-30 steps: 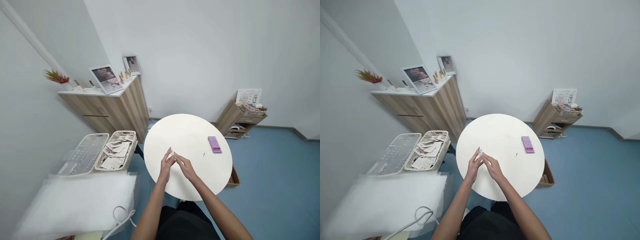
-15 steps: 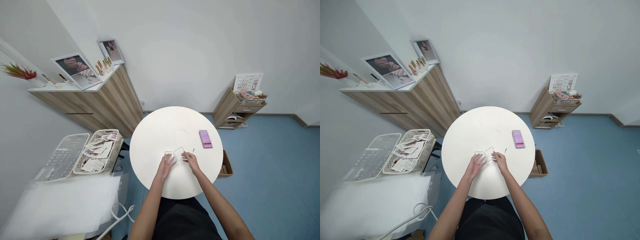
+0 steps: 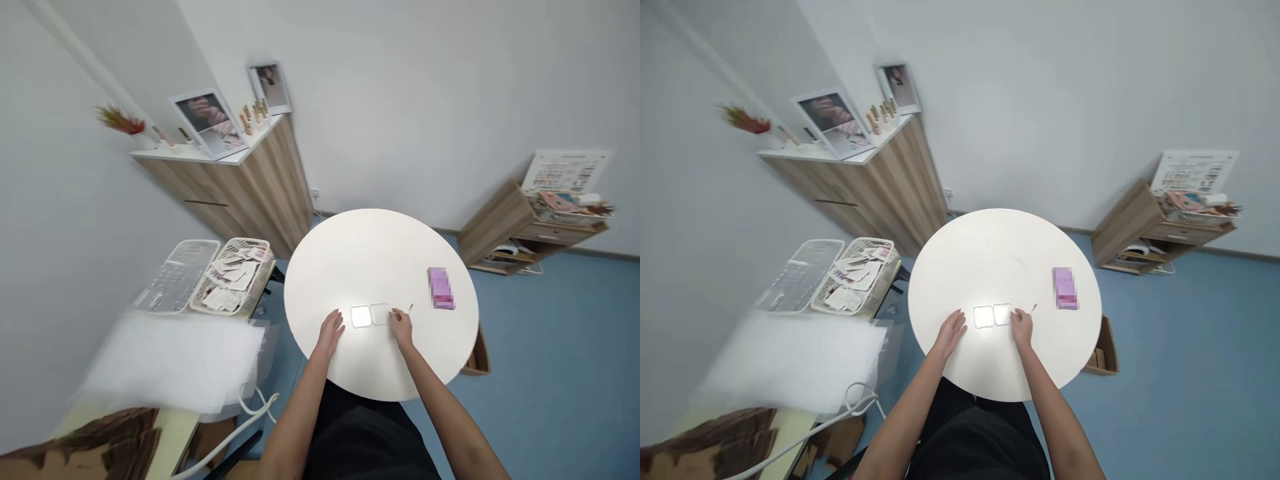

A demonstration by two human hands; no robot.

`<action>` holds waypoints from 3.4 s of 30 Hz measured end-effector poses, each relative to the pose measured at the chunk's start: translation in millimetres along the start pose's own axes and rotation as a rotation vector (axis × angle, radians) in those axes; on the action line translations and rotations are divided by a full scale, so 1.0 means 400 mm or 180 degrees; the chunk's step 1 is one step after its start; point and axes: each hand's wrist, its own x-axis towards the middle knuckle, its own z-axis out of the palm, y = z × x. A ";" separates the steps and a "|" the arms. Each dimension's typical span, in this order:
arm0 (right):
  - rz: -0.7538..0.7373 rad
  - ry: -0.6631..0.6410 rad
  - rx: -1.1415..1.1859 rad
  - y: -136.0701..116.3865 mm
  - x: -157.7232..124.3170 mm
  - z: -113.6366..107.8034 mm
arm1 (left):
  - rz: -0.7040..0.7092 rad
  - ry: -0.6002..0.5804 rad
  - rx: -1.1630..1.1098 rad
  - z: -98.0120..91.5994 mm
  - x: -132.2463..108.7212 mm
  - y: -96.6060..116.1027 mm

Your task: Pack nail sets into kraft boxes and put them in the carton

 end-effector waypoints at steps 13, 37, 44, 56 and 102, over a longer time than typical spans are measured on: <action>-0.1838 -0.0738 -0.0564 -0.313 -0.124 0.403 | 0.2926 0.1700 0.2302 -0.432 -0.062 0.351; -0.3144 -0.1129 -0.2323 -0.710 -0.162 1.076 | 0.2981 0.1168 0.4095 -0.660 0.015 0.497; -0.3321 -0.1210 -0.2252 -0.708 -0.213 1.094 | 0.2850 0.1040 0.3667 -0.654 0.003 0.514; -0.4476 -0.1629 -0.1461 -0.695 -0.328 0.946 | 0.2910 0.1011 0.3141 -0.652 -0.002 0.530; -0.0284 -0.0341 -0.0581 0.025 -0.021 -0.051 | 0.2012 0.0005 0.4077 0.044 0.057 -0.070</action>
